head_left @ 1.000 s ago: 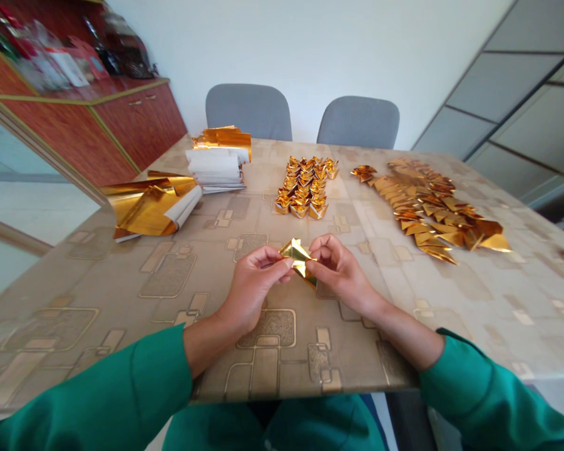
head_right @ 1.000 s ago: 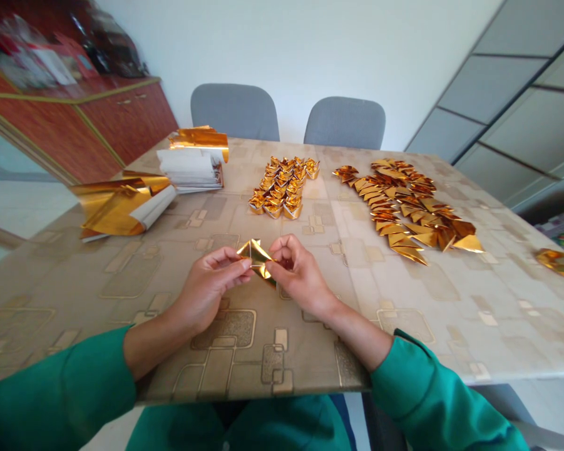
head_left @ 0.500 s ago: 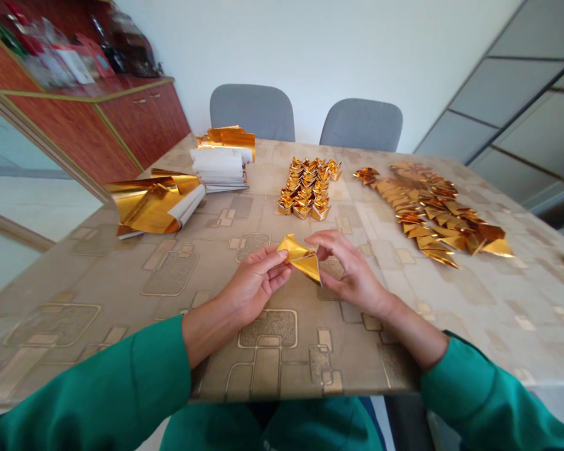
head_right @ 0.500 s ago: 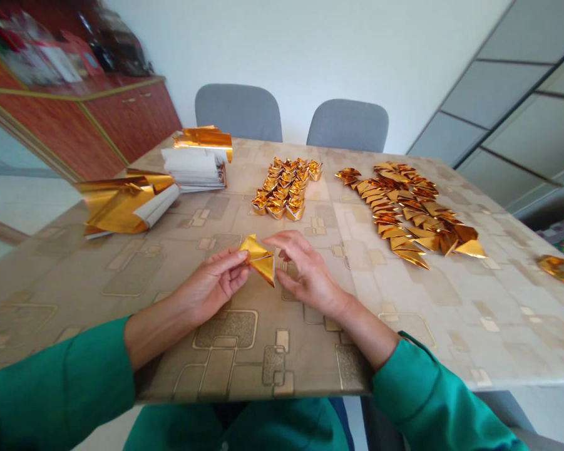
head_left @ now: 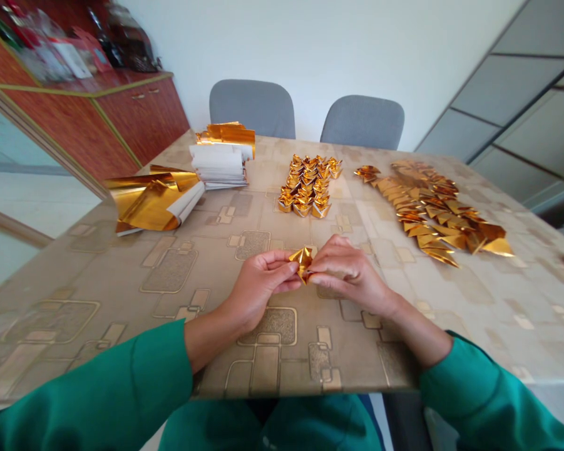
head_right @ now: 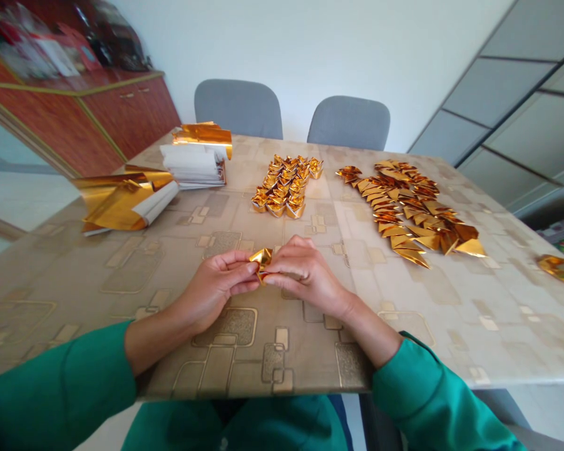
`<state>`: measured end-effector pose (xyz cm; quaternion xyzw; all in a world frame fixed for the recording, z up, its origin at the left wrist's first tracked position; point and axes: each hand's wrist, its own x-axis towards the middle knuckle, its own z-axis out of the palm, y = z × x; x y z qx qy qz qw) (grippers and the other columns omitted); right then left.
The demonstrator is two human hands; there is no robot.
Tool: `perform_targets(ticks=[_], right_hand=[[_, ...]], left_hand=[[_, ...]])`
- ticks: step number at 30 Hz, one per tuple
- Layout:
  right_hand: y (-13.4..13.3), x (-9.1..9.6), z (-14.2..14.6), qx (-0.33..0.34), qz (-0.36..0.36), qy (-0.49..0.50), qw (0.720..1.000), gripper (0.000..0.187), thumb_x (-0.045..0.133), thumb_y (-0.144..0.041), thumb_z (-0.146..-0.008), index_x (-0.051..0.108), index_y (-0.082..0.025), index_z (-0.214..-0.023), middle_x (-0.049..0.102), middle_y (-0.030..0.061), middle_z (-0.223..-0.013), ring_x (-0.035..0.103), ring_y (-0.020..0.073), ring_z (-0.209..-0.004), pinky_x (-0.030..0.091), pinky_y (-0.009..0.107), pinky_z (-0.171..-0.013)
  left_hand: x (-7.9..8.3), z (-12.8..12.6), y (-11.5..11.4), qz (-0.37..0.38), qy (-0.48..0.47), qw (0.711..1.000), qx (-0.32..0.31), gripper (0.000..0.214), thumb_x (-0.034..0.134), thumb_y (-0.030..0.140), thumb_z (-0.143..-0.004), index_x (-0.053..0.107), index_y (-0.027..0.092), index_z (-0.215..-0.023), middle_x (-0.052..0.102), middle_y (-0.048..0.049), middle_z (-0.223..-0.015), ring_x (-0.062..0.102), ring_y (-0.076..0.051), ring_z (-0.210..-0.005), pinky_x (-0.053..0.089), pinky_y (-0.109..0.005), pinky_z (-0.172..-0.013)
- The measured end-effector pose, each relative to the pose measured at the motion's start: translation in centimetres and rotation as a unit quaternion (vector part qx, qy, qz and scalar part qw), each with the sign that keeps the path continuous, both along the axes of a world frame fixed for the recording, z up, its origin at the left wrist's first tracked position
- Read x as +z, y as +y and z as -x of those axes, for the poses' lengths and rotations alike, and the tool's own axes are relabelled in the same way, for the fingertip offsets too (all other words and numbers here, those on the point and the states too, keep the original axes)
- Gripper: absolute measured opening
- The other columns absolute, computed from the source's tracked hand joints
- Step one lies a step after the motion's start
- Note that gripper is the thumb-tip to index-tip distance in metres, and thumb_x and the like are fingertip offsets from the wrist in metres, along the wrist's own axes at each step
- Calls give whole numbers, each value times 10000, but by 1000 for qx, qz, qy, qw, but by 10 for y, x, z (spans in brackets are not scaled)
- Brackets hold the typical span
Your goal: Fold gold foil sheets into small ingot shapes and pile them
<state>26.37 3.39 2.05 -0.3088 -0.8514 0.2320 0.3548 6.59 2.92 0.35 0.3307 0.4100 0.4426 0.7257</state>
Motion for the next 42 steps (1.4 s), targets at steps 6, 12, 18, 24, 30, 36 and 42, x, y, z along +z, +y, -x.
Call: perform_targets(ticks=[6, 12, 18, 24, 30, 36, 42], right_hand=[[-5, -13, 15, -127, 100, 104, 981, 133, 700, -269, -846, 652, -213, -736, 641, 5, -742, 569, 159, -730, 415, 325, -743], [-7, -17, 19, -145, 119, 121, 975, 159, 647, -235, -858, 603, -194, -711, 620, 22, -801, 569, 140, -728, 444, 276, -647], [-12, -14, 24, -165, 94, 99, 977, 160, 655, -178, -844, 594, -187, -696, 617, 37, -904, 569, 128, -746, 434, 253, -605], [-16, -12, 26, -163, 65, 70, 982, 126, 654, -184, -869, 609, -193, -751, 615, 43, -919, 580, 155, -830, 444, 267, -655], [-14, -6, 23, -128, 82, 81, 985, 89, 645, -246, -891, 617, -199, -821, 628, 38, -869, 574, 152, -788, 456, 281, -680], [-7, -9, 13, -129, 144, 110, 975, 154, 692, -282, -839, 589, -187, -774, 611, 15, -796, 556, 130, -698, 442, 271, -625], [-7, -16, 14, -124, 191, 143, 963, 205, 636, -331, -879, 551, -193, -753, 591, 2, -759, 530, 128, -692, 428, 273, -641]], left_hand=[[3, -2, -5, -99, 45, 993, 41, 275, 838, 278, -660, 702, 128, -846, 748, -40, -806, 698, -142, -698, 592, -229, -622], [6, -3, -7, -129, 74, 988, 37, 253, 806, 275, -685, 685, 123, -846, 746, -31, -794, 691, -138, -713, 596, -228, -622], [1, -4, -5, -134, 82, 987, 27, 225, 791, 249, -692, 685, 115, -839, 739, -28, -811, 689, -131, -727, 600, -219, -626], [0, -3, -4, -112, 69, 991, 13, 238, 812, 260, -681, 691, 112, -822, 727, -24, -793, 686, -129, -710, 603, -224, -619], [-3, -4, -3, -21, -17, 999, 20, 276, 854, 251, -641, 662, 123, -790, 726, -10, -746, 686, -106, -679, 602, -219, -671], [-1, -4, -2, 15, -46, 998, 40, 270, 863, 204, -624, 651, 125, -772, 727, -15, -757, 691, -109, -679, 596, -219, -673], [-2, -5, -3, 22, -45, 999, 14, 240, 841, 184, -662, 662, 123, -810, 748, -37, -799, 702, -113, -699, 598, -218, -687]])
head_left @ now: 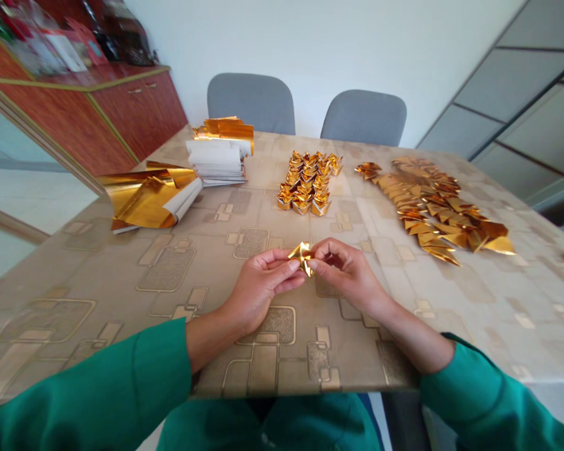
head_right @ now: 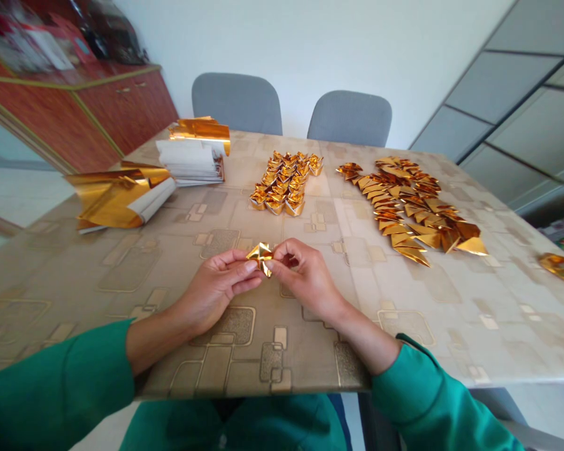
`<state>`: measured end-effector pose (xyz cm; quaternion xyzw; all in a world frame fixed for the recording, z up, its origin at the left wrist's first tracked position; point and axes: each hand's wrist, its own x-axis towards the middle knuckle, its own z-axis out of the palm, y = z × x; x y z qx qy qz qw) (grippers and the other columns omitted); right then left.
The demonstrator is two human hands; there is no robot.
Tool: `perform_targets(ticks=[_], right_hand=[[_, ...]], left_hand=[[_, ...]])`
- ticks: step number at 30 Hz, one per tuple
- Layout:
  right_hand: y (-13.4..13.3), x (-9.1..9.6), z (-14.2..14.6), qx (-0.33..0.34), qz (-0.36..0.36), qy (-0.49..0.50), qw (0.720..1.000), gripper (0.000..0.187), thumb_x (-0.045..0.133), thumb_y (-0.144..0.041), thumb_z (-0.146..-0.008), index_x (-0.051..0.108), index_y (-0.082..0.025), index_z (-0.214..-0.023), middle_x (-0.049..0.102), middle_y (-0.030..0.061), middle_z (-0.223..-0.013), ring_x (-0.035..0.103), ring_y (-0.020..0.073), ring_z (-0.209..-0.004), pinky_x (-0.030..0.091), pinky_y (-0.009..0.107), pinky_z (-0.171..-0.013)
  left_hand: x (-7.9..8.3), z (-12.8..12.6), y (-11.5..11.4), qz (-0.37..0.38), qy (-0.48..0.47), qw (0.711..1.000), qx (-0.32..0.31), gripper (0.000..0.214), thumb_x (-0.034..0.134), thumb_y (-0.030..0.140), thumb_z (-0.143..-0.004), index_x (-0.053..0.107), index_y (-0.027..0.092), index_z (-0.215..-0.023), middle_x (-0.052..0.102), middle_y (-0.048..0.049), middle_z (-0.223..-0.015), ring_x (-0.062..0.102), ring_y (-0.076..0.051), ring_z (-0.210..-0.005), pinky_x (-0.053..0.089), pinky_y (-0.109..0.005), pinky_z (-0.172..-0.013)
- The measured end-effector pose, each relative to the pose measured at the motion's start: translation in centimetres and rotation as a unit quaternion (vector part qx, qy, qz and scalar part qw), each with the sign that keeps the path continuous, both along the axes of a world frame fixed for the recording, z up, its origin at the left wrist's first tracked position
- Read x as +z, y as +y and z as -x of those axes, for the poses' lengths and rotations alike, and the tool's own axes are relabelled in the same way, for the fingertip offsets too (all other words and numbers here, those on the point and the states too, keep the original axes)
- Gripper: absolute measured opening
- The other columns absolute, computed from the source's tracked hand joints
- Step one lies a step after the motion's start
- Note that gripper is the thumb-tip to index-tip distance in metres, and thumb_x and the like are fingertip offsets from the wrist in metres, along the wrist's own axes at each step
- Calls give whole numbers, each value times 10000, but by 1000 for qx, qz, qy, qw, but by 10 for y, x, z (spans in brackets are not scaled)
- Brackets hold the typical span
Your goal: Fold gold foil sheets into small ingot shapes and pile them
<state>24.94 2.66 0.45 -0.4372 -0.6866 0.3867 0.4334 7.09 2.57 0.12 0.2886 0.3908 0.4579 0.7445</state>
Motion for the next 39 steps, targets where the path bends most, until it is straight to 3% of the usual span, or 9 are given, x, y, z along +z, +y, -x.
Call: perform_targets(ticks=[5, 16, 19, 22, 28, 34, 39], right_hand=[[-4, -5, 6, -31, 13, 7, 999, 208, 610, -335, -893, 519, -205, -760, 545, -23, -708, 487, 122, -655, 397, 260, -618], [-5, 0, 13, -54, -52, -69, 995, 192, 604, -250, -883, 491, -210, -732, 523, -25, -688, 473, 119, -631, 378, 266, -596], [-4, 3, 9, -19, -20, -8, 1000, 144, 633, -311, -875, 520, -222, -863, 552, -16, -751, 509, 126, -674, 419, 271, -625], [-1, 2, 6, 5, 26, 71, 997, 304, 690, -376, -833, 504, -237, -1030, 588, -4, -828, 560, 141, -742, 460, 284, -665], [2, -1, 4, 9, 86, 99, 991, 283, 722, -420, -798, 548, -199, -829, 570, -22, -747, 520, 109, -658, 444, 262, -618], [4, 1, 0, 0, 138, 89, 986, 334, 745, -450, -746, 534, -195, -785, 565, -28, -719, 495, 100, -623, 416, 248, -584], [5, -2, -1, 0, 135, 63, 989, 276, 701, -403, -774, 517, -196, -779, 546, -31, -699, 481, 103, -617, 400, 245, -572]], left_hand=[[0, 0, 0, -5, -3, 1000, -6, 257, 846, 203, -662, 645, 134, -806, 755, -39, -827, 714, -126, -742, 596, -221, -699], [-2, 0, -3, -19, -5, 1000, -1, 301, 866, 185, -626, 607, 142, -774, 732, -5, -766, 693, -107, -725, 584, -234, -742], [-1, 0, 0, 3, -11, 1000, 11, 264, 848, 161, -646, 620, 138, -777, 731, -11, -796, 689, -103, -729, 584, -229, -743], [0, 0, 2, 14, -25, 999, 27, 236, 834, 137, -659, 627, 138, -773, 727, -6, -810, 687, -97, -731, 582, -216, -740], [1, 0, 3, 28, -39, 999, 10, 205, 813, 118, -679, 665, 137, -820, 732, -11, -824, 686, -89, -723, 576, -185, -701], [0, 1, 1, 17, -36, 999, -12, 193, 819, 143, -687, 658, 130, -792, 737, -19, -820, 698, -100, -737, 584, -193, -706], [-1, 0, 0, 17, -32, 999, -14, 179, 808, 158, -711, 654, 134, -799, 742, -30, -862, 705, -113, -766, 591, -227, -749]])
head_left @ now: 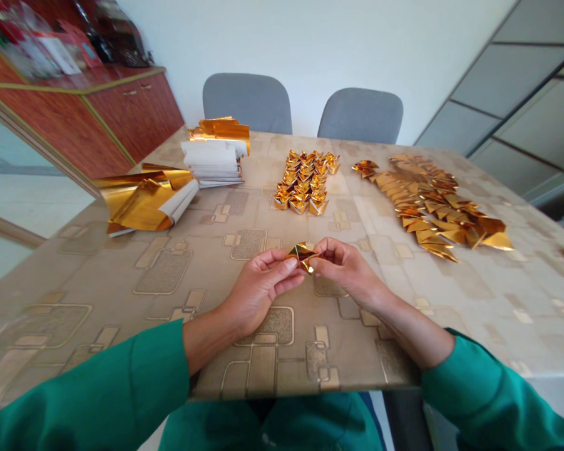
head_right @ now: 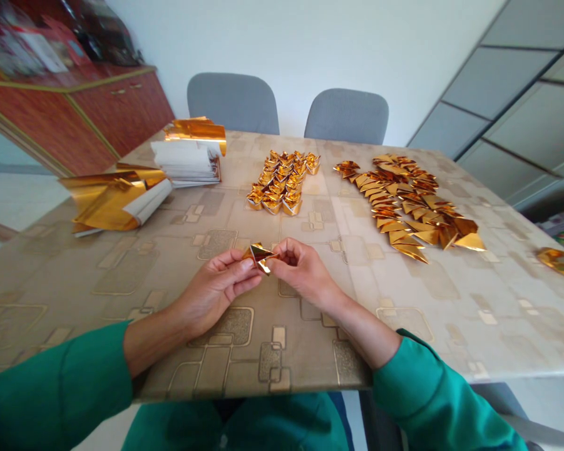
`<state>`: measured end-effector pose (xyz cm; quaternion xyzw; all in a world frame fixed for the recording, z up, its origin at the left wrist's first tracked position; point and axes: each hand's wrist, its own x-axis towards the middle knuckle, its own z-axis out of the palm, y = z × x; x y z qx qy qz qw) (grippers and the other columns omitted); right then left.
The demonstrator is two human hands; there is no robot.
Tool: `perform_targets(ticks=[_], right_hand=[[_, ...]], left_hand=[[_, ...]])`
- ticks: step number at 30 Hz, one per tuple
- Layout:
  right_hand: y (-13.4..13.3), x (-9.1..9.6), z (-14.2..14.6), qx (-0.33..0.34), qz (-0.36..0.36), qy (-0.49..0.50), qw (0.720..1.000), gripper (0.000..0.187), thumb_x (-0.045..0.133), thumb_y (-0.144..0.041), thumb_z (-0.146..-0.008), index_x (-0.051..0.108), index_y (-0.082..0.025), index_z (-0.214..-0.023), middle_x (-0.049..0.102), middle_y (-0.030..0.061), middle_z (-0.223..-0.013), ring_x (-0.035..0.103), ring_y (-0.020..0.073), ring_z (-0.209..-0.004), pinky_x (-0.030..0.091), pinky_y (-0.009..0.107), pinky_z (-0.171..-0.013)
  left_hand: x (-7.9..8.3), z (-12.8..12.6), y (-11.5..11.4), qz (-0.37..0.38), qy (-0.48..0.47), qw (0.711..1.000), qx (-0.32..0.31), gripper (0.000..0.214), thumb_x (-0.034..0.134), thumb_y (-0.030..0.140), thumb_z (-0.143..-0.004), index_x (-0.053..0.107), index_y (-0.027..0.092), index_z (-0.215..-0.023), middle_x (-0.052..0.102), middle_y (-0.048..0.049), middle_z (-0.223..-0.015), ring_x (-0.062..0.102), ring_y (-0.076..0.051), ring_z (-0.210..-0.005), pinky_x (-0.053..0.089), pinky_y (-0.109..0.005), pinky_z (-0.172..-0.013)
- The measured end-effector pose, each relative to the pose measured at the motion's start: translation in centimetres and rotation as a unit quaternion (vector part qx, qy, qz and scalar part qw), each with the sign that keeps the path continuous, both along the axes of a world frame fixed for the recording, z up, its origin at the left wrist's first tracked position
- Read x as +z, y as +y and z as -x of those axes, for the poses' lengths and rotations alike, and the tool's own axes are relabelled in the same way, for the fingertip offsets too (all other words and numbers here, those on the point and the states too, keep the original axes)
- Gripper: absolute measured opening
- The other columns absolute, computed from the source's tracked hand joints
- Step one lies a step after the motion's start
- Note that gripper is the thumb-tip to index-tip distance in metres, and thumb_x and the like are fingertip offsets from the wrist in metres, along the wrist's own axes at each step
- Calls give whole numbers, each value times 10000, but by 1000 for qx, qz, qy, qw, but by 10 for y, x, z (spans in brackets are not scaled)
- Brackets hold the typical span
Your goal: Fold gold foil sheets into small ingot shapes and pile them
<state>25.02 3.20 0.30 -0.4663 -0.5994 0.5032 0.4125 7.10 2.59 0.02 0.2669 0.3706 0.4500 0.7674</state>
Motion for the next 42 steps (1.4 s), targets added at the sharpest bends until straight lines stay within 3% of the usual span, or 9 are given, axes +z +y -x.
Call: perform_targets(ticks=[4, 8, 10, 17, 25, 42], right_hand=[[-3, 3, 3, -26, -95, -45, 994, 155, 644, -283, -816, 536, -204, -894, 562, -16, -779, 504, 113, -653, 429, 261, -604], [-9, 11, 3, -21, -227, -150, 962, 145, 618, -182, -845, 564, -216, -975, 579, 8, -904, 507, 114, -691, 442, 268, -634], [-9, 13, 2, -8, -260, -179, 949, 119, 624, -181, -853, 577, -210, -958, 579, 17, -917, 518, 121, -721, 446, 271, -647], [-6, 13, 0, -19, -189, -175, 966, 66, 639, -230, -852, 582, -196, -852, 623, 8, -796, 540, 125, -670, 437, 270, -618], [-5, 13, -2, -56, -194, -214, 956, 113, 682, -268, -818, 603, -191, -795, 657, 26, -779, 574, 150, -697, 449, 292, -655], [-8, 7, 5, -39, -182, -146, 972, 124, 607, -244, -890, 585, -193, -780, 614, 9, -760, 555, 147, -721, 427, 285, -680]], left_hand=[[0, -1, 1, 31, -16, 999, 6, 122, 772, 116, -744, 659, 138, -785, 737, -16, -862, 700, -92, -754, 581, -198, -752], [0, -1, 2, 45, -23, 998, 22, 130, 771, 99, -744, 653, 138, -782, 725, 4, -822, 690, -71, -710, 580, -183, -746], [0, -1, 2, 42, -24, 999, 24, 147, 784, 104, -732, 650, 138, -782, 718, 12, -802, 687, -68, -694, 582, -177, -725], [0, -1, -1, 5, 10, 1000, 16, 166, 792, 140, -724, 673, 137, -841, 740, -21, -864, 702, -98, -733, 584, -198, -714], [-3, -2, -2, -11, 19, 1000, 21, 209, 815, 181, -706, 679, 143, -859, 745, -28, -872, 709, -112, -747, 593, -233, -753], [-2, -2, -4, -21, 33, 999, -4, 182, 797, 176, -729, 671, 130, -851, 764, -48, -867, 726, -131, -796, 590, -219, -748]])
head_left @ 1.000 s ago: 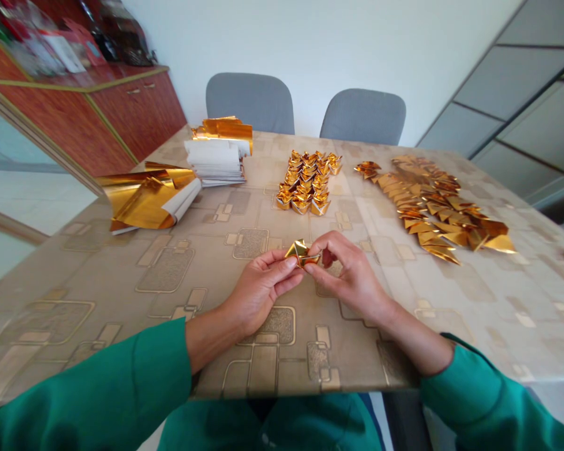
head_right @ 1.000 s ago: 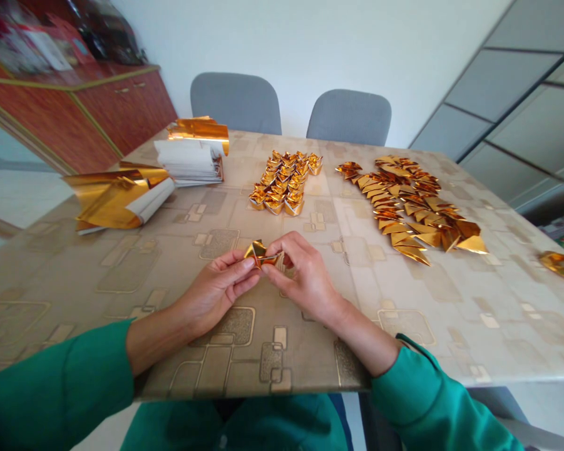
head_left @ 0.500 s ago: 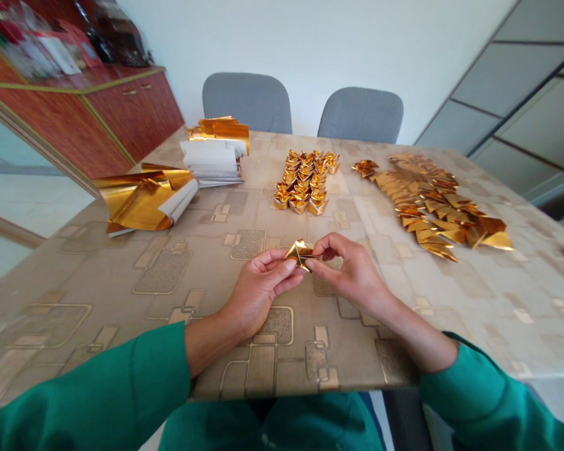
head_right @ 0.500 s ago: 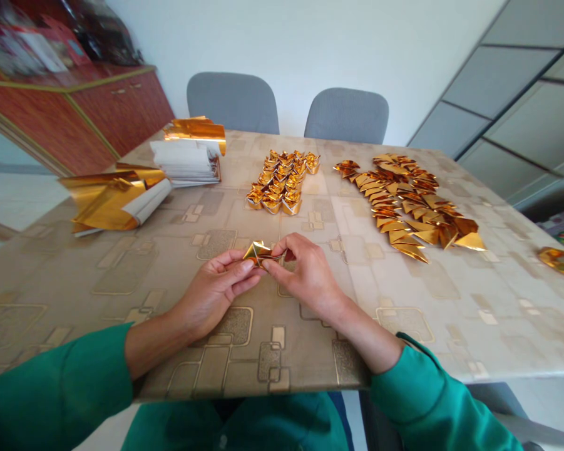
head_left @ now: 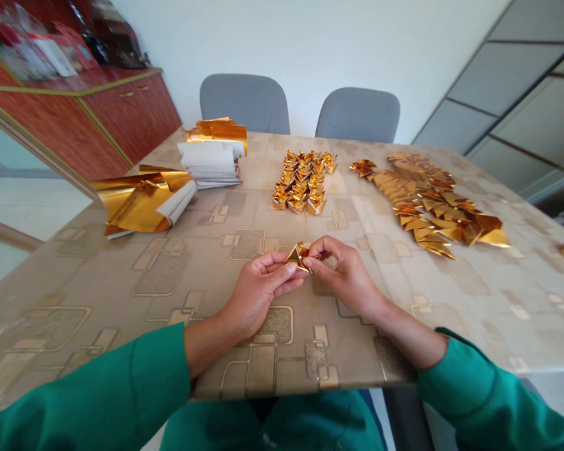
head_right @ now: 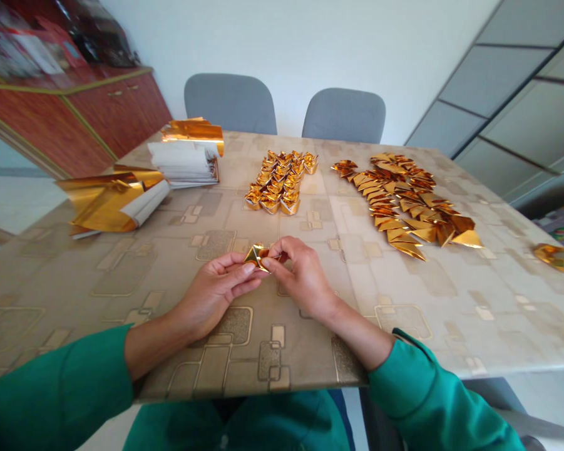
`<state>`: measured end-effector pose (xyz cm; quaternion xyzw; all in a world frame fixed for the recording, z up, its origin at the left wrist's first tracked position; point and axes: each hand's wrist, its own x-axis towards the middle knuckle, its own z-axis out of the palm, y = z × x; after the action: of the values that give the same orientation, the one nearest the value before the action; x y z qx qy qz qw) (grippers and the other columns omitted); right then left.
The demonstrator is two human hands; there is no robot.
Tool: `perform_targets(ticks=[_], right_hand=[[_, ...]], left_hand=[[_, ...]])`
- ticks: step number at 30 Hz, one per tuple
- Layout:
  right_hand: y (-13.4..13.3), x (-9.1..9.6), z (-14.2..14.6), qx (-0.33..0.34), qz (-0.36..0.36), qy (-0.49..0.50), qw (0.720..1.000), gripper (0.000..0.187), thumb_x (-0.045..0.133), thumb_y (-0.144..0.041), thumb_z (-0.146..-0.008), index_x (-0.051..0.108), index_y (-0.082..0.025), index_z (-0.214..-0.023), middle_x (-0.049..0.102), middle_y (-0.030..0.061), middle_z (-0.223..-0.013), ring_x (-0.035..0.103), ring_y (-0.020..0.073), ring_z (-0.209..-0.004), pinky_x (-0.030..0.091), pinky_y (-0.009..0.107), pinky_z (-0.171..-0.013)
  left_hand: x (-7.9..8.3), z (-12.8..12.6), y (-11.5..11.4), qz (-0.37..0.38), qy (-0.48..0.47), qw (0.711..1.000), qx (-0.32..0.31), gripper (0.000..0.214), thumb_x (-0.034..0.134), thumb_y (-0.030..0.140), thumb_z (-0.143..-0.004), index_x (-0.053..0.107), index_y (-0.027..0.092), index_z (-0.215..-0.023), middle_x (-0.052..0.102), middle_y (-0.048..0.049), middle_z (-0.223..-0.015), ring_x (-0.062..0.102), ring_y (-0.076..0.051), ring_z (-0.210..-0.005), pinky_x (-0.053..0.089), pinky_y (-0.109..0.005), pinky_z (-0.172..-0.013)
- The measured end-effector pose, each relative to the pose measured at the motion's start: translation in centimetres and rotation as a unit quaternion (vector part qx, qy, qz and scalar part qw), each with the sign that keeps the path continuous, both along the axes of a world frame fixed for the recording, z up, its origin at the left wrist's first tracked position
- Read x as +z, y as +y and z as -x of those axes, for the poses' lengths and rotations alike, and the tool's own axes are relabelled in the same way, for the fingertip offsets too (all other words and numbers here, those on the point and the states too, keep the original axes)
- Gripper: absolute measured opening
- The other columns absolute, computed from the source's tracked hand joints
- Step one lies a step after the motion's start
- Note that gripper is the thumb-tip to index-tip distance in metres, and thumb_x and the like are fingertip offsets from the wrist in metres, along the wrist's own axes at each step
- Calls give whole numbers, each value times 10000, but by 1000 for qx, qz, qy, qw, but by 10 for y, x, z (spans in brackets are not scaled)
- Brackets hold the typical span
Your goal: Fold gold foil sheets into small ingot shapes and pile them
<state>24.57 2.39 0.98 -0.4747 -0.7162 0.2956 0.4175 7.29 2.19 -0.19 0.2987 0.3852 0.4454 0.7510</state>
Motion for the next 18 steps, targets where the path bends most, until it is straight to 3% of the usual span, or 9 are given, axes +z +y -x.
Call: perform_targets(ticks=[11, 14, 18], right_hand=[[0, -4, 6, -32, -51, -69, 996, 164, 625, -158, -854, 533, -200, -725, 584, -8, -715, 524, 140, -685, 390, 280, -650], [1, -2, 6, -13, -18, -31, 999, 157, 622, -207, -865, 539, -201, -732, 578, -8, -714, 520, 135, -672, 394, 276, -632], [3, -2, 3, 15, 45, 88, 995, 186, 673, -331, -840, 543, -206, -881, 576, -9, -789, 529, 128, -699, 433, 269, -650]], left_hand=[[-2, -1, 1, -5, -5, 1000, 1, 261, 854, 199, -653, 671, 117, -820, 755, -45, -827, 717, -132, -740, 600, -234, -720], [-2, -1, 3, 0, -6, 1000, 13, 229, 848, 185, -656, 669, 114, -780, 746, -39, -783, 707, -123, -704, 601, -224, -695], [-1, 0, 7, 15, -37, 998, 47, 193, 828, 144, -671, 666, 128, -775, 739, -14, -794, 695, -98, -697, 593, -209, -710]])
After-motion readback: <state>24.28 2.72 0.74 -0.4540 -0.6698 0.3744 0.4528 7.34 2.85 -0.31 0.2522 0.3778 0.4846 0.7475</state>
